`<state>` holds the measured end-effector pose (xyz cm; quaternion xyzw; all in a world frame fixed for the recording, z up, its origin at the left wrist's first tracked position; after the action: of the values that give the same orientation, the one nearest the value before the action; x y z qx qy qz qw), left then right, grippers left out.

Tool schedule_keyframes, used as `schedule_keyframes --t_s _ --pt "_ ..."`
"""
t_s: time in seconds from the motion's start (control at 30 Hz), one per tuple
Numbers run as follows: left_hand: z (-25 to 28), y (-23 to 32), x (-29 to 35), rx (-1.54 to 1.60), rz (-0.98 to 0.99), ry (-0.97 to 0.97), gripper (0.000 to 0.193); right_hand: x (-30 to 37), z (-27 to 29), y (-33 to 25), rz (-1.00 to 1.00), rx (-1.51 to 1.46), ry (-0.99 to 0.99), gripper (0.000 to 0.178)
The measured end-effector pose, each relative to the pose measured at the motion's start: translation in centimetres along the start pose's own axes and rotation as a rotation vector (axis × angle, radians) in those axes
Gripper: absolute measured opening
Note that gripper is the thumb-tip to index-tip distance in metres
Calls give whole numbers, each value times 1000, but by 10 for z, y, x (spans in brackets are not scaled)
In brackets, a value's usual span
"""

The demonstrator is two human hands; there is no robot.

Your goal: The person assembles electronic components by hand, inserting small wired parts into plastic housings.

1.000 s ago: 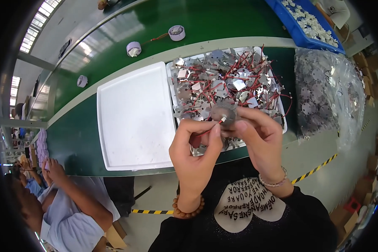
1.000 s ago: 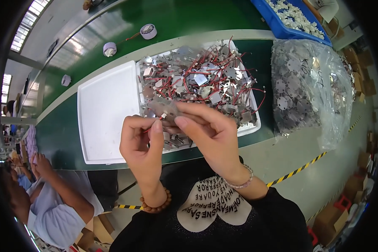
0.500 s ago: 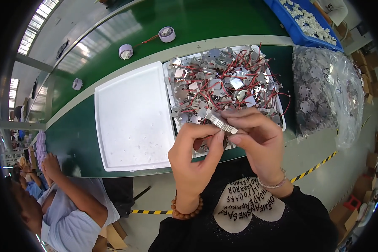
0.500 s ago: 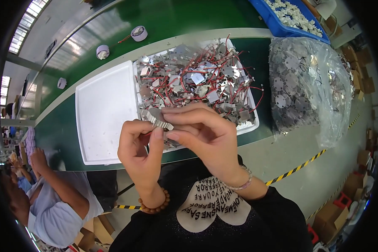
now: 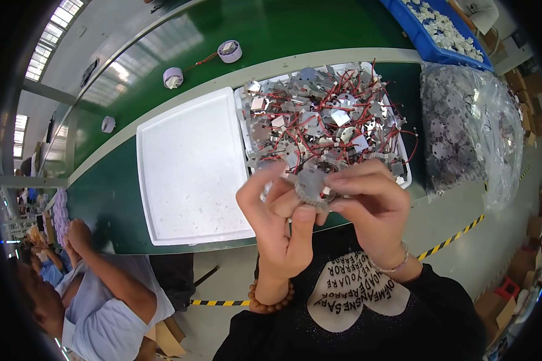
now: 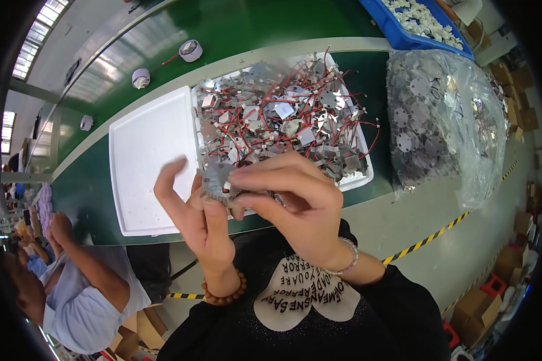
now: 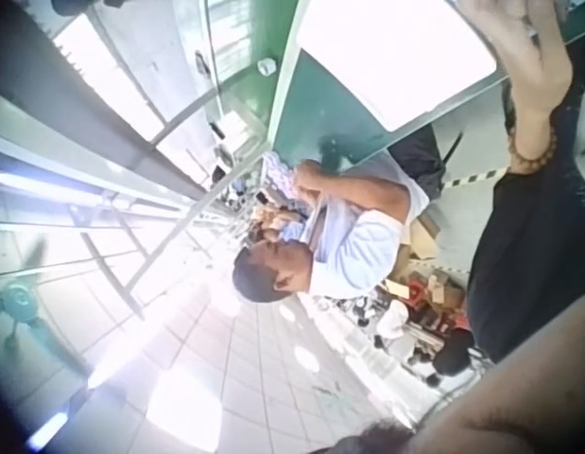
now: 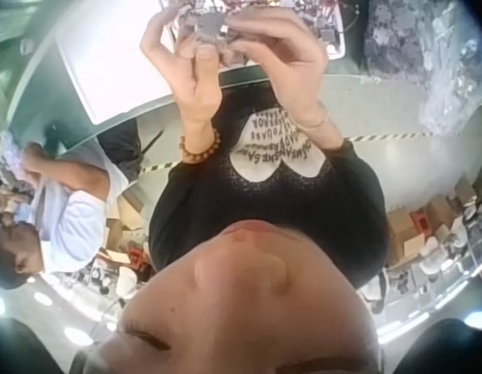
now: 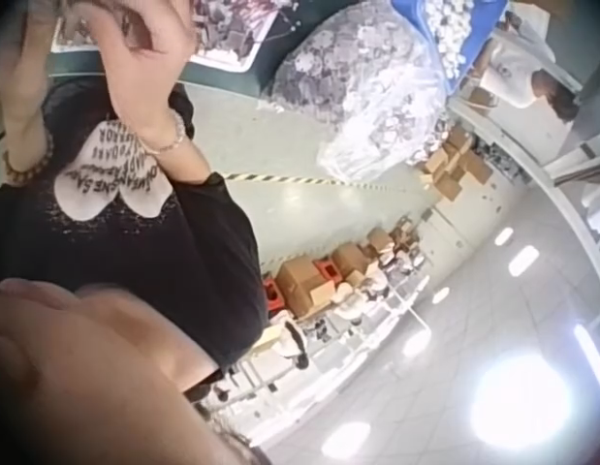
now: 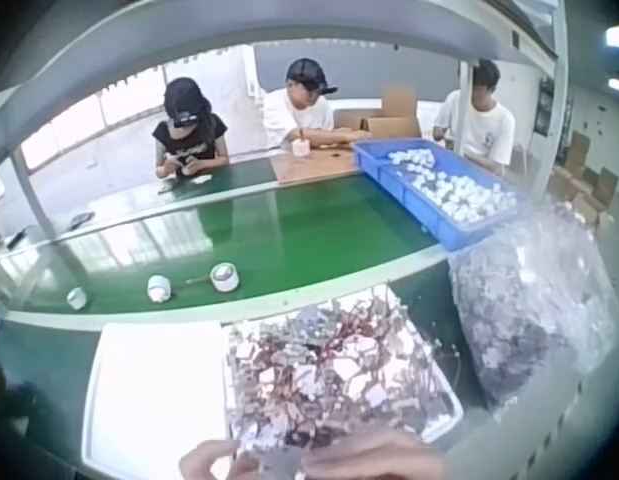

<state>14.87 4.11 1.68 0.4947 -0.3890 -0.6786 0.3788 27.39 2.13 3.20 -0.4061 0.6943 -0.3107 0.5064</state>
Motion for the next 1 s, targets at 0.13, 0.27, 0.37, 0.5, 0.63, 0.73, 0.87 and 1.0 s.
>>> schedule_keyframes --t_s 0.13,0.27,0.37,0.5,0.63,0.73,0.87,1.0 --pt "1 -6 4 187 64 47 33 1 -7 -2 -134 -125 145 29" --pt "-1 5 -2 279 -16 -63 55 -5 2 1 -139 25 -35 26" --pt "0 0 -4 141 48 -134 54 -9 0 4 -221 24 -57 18" --pt "18 7 -13 -380 -89 -164 28 -21 -5 -11 12 370 -93 14" --pt "28 1 -15 -320 37 -299 20 -27 8 -14 202 220 143 7" --pt "44 7 -30 -560 -120 -329 23 -33 10 -15 263 81 95 5" --pt "95 -40 -84 -673 -3 -207 44 -41 21 -28 424 43 14 9" --pt "171 -120 -146 -1285 44 25 51 -42 23 -52 540 42 116 11"
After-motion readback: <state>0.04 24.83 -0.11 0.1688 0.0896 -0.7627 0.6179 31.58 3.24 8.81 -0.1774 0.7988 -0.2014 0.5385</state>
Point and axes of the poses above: each hand's wrist, its own x-axis away from the middle knuckle, its own z-axis out of the back of the hand, y = z × x, the point moved 5 cm from there along -x, towards the middle knuckle, and after that the axes turned 11 degrees about -x, right-handed, at the moved point
